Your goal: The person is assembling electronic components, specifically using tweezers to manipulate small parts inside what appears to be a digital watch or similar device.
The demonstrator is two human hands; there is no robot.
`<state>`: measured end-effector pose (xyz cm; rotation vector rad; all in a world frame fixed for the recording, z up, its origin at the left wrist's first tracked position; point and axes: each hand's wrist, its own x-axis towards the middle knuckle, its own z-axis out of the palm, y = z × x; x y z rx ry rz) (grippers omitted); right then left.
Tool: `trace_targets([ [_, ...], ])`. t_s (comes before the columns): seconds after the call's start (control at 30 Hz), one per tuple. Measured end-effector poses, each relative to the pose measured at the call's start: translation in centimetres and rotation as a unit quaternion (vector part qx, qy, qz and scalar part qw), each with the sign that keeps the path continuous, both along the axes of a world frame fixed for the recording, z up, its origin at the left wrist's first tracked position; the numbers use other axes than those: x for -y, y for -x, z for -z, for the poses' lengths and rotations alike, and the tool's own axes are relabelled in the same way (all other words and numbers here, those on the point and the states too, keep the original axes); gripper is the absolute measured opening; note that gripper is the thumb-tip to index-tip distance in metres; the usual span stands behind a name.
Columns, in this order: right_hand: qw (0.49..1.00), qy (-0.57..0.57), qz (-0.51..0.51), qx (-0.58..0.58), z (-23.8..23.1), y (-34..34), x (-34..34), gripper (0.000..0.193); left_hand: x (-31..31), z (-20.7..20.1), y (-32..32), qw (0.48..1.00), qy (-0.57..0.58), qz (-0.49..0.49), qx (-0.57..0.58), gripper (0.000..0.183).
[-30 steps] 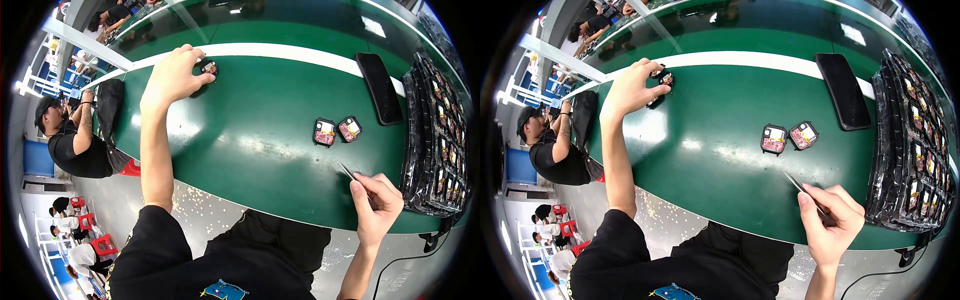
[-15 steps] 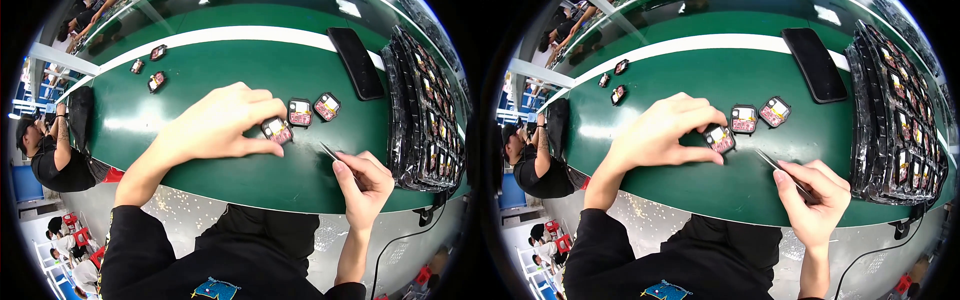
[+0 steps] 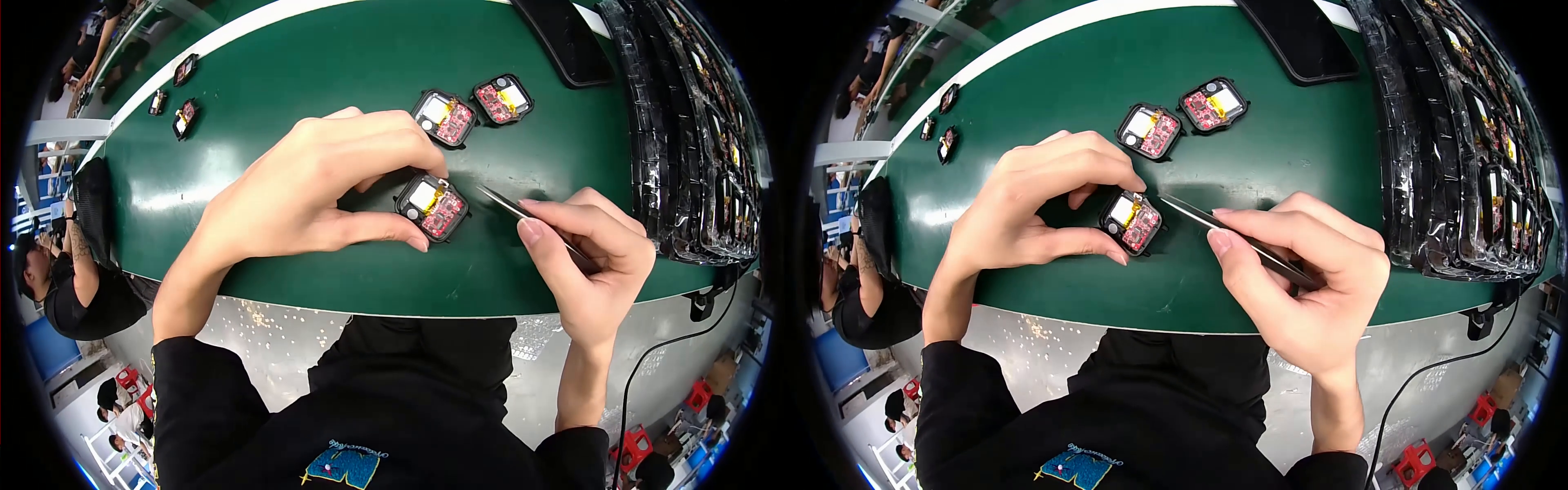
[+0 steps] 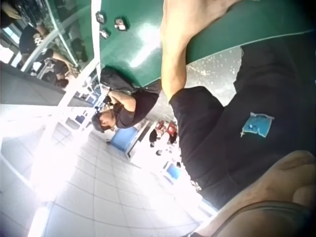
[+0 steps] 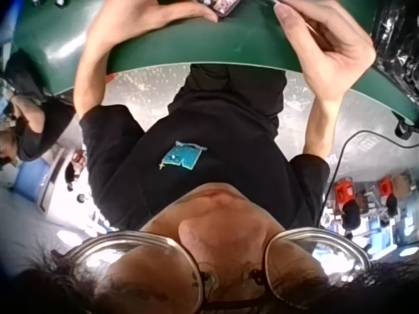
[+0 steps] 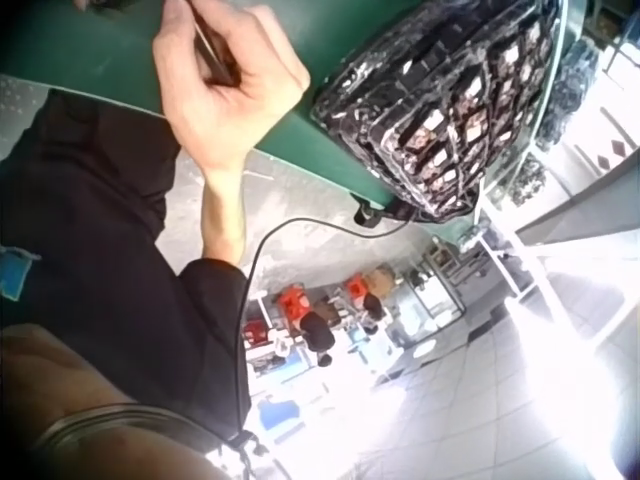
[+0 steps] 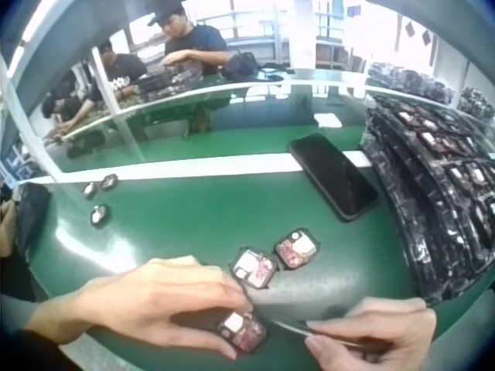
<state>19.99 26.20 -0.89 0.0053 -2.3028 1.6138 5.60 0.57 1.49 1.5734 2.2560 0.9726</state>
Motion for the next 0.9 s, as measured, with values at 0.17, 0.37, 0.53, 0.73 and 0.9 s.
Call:
trace_targets([
  [0.17, 0.999, -0.018, -0.047, 0.001, -0.1, 0.0, 0.2, 0.013, -0.4, 1.0, -0.7, 0.999, -0.033, 0.015, -0.006, 0.060],
  [0.37, 0.996, -0.065, -0.048, 0.025, 0.0, 0.3, 0.8, 0.013, -0.5, 1.1, -0.6, 1.000, -0.019, 0.001, 0.015, 0.062],
  [0.53, 0.996, -0.080, -0.047, 0.015, -0.1, 0.4, 0.9, 0.013, -0.6, 0.8, -0.6, 1.000, -0.003, -0.005, 0.002, 0.064],
  [0.73, 0.992, -0.119, -0.042, -0.031, 0.1, 0.3, 0.8, 0.017, -0.7, 0.8, -1.0, 0.998, -0.008, -0.050, 0.027, 0.065],
  [0.9, 0.982, -0.171, -0.015, -0.084, 0.5, 0.1, 1.1, 0.024, -0.9, 0.6, -0.9, 0.999, 0.001, -0.036, 0.004, 0.062],
])
